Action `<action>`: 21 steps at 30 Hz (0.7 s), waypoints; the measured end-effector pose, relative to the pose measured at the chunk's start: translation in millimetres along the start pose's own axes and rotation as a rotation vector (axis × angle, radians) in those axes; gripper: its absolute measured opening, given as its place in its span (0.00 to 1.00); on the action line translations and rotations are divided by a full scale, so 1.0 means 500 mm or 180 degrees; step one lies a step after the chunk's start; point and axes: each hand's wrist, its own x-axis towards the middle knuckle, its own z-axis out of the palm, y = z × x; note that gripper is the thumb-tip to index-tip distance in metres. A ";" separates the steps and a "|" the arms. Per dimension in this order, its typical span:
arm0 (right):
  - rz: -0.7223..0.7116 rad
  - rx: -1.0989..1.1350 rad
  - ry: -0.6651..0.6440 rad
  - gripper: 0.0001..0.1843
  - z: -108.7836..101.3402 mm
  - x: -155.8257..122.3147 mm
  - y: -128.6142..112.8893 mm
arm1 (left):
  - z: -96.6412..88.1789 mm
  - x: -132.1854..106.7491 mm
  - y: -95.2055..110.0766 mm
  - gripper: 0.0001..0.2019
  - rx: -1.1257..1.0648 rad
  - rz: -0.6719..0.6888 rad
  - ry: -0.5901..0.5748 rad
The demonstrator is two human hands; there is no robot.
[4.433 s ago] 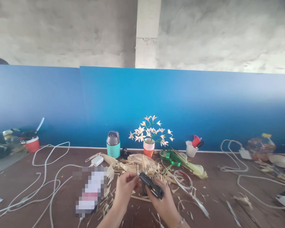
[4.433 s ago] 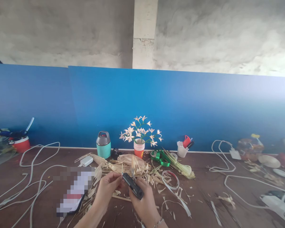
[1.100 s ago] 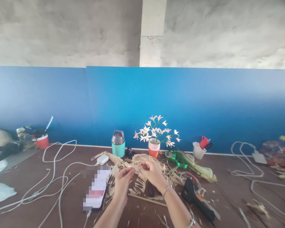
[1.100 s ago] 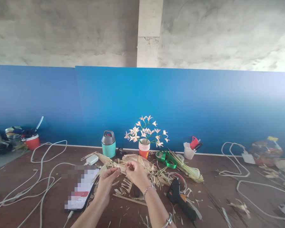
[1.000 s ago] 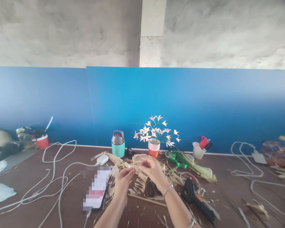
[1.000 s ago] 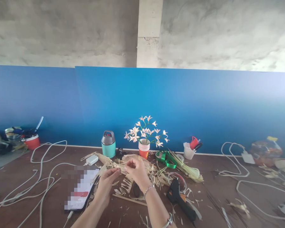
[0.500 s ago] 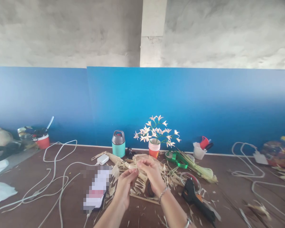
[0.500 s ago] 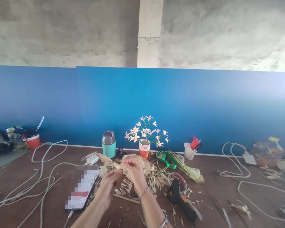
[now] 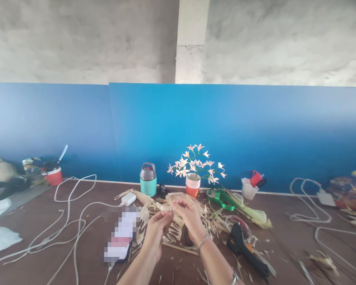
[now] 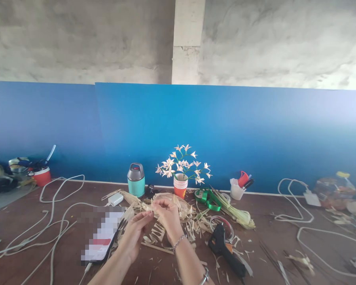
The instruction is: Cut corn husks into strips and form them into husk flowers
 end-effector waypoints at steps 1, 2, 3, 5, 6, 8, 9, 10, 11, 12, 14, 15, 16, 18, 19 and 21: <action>-0.0020 -0.0040 0.0004 0.13 -0.001 0.000 0.001 | 0.000 0.000 0.000 0.14 0.0001 0.0004 -0.0007; -0.0043 -0.0097 0.0009 0.13 -0.001 0.001 0.002 | 0.000 -0.001 0.000 0.14 0.0009 0.0004 -0.0003; -0.0074 -0.0168 0.0018 0.12 -0.001 0.001 0.003 | 0.000 -0.001 0.000 0.14 0.0023 0.0004 0.0010; -0.0153 -0.0331 0.0033 0.11 -0.002 0.002 0.005 | 0.001 -0.002 0.001 0.14 0.0057 -0.0006 0.0043; -0.0195 -0.0401 0.0040 0.10 -0.002 0.002 0.006 | 0.001 -0.002 0.001 0.14 0.0070 -0.0017 0.0060; -0.0257 -0.0486 0.0050 0.09 -0.003 0.004 0.007 | 0.002 -0.001 0.001 0.14 0.0083 -0.0031 0.0085; -0.0289 -0.0522 0.0055 0.08 -0.003 0.004 0.008 | 0.002 0.000 0.001 0.14 0.0089 -0.0030 0.0093; -0.0320 -0.0558 0.0063 0.07 -0.004 0.005 0.008 | 0.002 0.000 0.001 0.14 0.0095 -0.0027 0.0100; -0.0355 -0.0596 0.0072 0.07 -0.004 0.006 0.008 | 0.002 0.001 0.001 0.14 0.0098 -0.0024 0.0106; -0.0392 -0.0636 0.0077 0.06 -0.004 0.006 0.008 | 0.002 0.002 0.001 0.14 0.0099 -0.0016 0.0106; -0.0459 -0.0711 0.0085 0.05 -0.005 0.006 0.007 | 0.002 0.002 0.001 0.15 0.0098 -0.0003 0.0115; -0.0484 -0.0738 0.0086 0.05 -0.005 0.006 0.006 | 0.002 0.002 0.001 0.15 0.0100 -0.0003 0.0124; -0.0510 -0.0766 0.0083 0.05 -0.005 0.006 0.006 | 0.003 0.001 0.001 0.15 0.0104 -0.0004 0.0139; -0.0559 -0.0828 0.0074 0.05 -0.005 0.006 0.005 | 0.003 0.000 0.002 0.15 0.0121 -0.0018 0.0167; -0.0584 -0.0871 0.0071 0.05 -0.005 0.005 0.004 | 0.003 -0.001 0.002 0.15 0.0127 -0.0027 0.0175; -0.0623 -0.0964 0.0073 0.05 -0.004 0.006 0.005 | 0.004 -0.001 0.002 0.15 0.0119 -0.0036 0.0158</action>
